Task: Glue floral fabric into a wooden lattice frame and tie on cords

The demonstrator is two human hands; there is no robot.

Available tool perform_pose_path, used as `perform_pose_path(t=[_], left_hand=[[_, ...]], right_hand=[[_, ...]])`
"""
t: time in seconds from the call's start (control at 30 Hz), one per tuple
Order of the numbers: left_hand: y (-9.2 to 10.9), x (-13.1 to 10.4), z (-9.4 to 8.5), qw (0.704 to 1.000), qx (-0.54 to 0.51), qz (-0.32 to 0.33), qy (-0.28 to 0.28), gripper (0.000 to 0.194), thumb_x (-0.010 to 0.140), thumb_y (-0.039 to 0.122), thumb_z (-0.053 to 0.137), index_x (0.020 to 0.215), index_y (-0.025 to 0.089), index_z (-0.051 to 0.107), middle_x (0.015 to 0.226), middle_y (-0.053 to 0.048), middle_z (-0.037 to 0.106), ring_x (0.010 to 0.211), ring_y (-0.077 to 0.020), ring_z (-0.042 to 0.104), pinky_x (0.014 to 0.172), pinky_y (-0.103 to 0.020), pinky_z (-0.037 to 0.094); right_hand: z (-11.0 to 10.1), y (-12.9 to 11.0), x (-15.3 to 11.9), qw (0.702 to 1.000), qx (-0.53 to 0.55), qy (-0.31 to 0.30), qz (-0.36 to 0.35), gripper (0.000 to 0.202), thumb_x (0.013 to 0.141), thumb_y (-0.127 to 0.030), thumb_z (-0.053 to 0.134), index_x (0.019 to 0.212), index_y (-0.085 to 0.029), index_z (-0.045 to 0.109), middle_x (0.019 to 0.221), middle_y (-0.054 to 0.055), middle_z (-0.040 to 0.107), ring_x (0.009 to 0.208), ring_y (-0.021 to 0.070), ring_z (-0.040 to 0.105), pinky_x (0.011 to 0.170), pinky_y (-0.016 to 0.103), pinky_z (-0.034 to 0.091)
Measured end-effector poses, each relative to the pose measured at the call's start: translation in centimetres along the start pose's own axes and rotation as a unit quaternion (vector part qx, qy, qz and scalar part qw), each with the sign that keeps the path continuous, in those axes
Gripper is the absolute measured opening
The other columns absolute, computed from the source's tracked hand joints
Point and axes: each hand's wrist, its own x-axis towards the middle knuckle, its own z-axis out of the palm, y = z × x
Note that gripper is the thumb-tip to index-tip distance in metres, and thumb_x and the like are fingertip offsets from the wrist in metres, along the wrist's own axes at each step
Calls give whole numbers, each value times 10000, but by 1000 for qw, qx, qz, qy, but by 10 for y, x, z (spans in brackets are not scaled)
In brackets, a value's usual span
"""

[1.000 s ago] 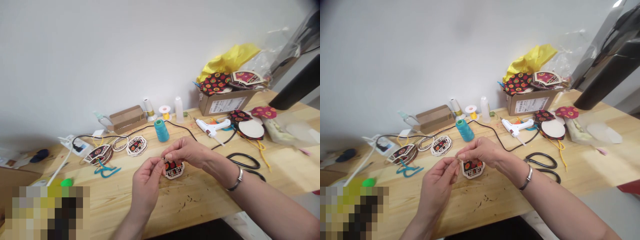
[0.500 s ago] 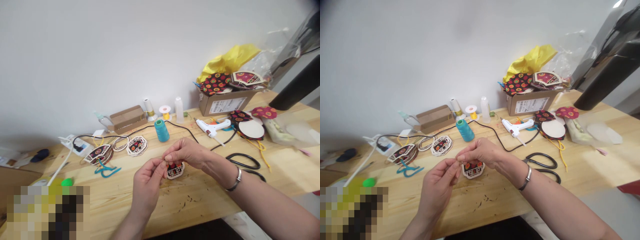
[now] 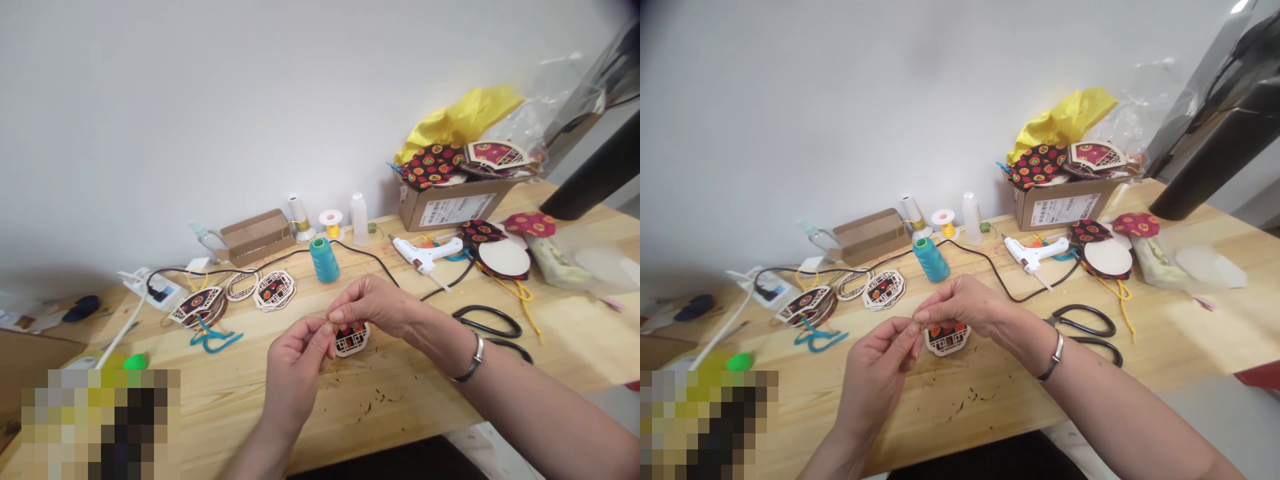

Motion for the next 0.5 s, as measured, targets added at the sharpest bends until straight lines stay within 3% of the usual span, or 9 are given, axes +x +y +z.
perform_pose_path(t=[0.23,0.37,0.5], left_hand=[[2,2,2,1000,-4,-14,6,196,761,339,688,717,148,700,553,24,536,455,-56,337,422,-200,219],[-3,4,-3,1000,3,-22,9,178,746,327,709,840,179,741,598,21,590,503,-64,421,460,-179,321],[-4,5,-5,999,47,-3,12,172,748,319,708,845,186,757,636,3,642,602,-98,533,559,-189,424]], right_hand=[[4,-4,-2,998,-31,38,-23,209,560,-294,810,633,-131,701,562,-5,651,519,85,548,534,229,409],[5,-10,-6,995,-52,72,-42,160,588,-261,768,633,-131,685,582,-1,655,553,94,557,575,239,423],[5,-11,-8,990,-83,86,-70,133,645,-251,719,644,-133,657,557,-19,613,515,73,514,514,210,377]])
